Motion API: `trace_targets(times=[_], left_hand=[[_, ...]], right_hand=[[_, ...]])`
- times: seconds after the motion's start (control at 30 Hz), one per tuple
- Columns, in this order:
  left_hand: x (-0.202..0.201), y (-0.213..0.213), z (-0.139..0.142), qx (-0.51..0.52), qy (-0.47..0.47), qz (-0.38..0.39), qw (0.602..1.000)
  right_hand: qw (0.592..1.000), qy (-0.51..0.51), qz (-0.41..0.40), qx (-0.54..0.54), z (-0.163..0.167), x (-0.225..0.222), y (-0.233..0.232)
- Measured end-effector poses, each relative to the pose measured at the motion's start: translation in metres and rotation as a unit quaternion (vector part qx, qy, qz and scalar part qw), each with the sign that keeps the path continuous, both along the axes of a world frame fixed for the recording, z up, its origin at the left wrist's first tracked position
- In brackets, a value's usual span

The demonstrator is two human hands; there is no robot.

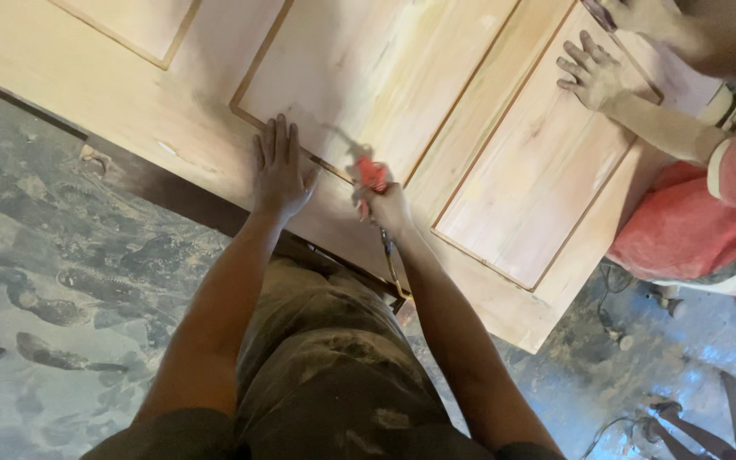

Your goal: The person uses a red pneumatic blow gun to blow dust off a large paneled wooden door lying on sawhorses, working along the panels and rails while another person steadies the door. The person then walks to a corner, takes a roll of sandpaper from a box, and carries it back toward the work area.

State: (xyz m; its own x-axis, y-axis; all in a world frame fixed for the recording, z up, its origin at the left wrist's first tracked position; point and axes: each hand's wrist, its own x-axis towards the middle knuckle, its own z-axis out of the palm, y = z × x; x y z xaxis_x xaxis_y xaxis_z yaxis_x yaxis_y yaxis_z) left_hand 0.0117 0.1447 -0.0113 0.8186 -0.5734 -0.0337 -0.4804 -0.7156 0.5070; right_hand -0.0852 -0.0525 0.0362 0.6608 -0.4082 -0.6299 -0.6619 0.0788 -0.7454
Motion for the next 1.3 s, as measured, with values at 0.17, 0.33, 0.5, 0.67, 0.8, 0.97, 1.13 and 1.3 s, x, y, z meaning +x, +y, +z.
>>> trace_targets(times=[0.17, 0.33, 0.5, 0.67, 0.8, 0.97, 1.13, 1.3], left_hand=[[0.016, -0.007, -0.006, -0.011, -0.014, -0.002, 1.0], [0.043, -0.024, -0.01, 0.003, -0.014, 0.005, 1.0], [0.066, -0.046, -0.012, -0.007, -0.015, 0.005, 1.0], [0.073, -0.061, -0.022, 0.011, -0.037, 0.012, 0.999], [0.073, -0.066, -0.031, 0.033, -0.024, 0.014, 0.999], [0.073, -0.067, -0.043, 0.049, 0.005, 0.013, 0.999], [0.068, -0.066, -0.056, 0.061, -0.002, 0.012, 0.998], [0.07, -0.066, -0.062, 0.072, -0.022, 0.008, 0.997]], right_hand=[[0.995, 0.04, -0.062, -0.062, 0.002, 0.009, -0.027], [0.999, 0.036, 0.006, -0.024, -0.003, 0.024, -0.035], [0.995, 0.038, 0.079, -0.039, -0.007, 0.07, -0.046], [0.992, 0.031, 0.009, -0.125, 0.003, 0.129, -0.106], [0.99, 0.041, 0.025, -0.133, 0.002, 0.154, -0.15], [0.974, 0.014, -0.169, -0.149, 0.005, 0.174, -0.23], [0.956, 0.004, -0.274, -0.107, 0.003, 0.144, -0.279], [0.99, 0.006, -0.128, -0.063, -0.001, 0.127, -0.282]])
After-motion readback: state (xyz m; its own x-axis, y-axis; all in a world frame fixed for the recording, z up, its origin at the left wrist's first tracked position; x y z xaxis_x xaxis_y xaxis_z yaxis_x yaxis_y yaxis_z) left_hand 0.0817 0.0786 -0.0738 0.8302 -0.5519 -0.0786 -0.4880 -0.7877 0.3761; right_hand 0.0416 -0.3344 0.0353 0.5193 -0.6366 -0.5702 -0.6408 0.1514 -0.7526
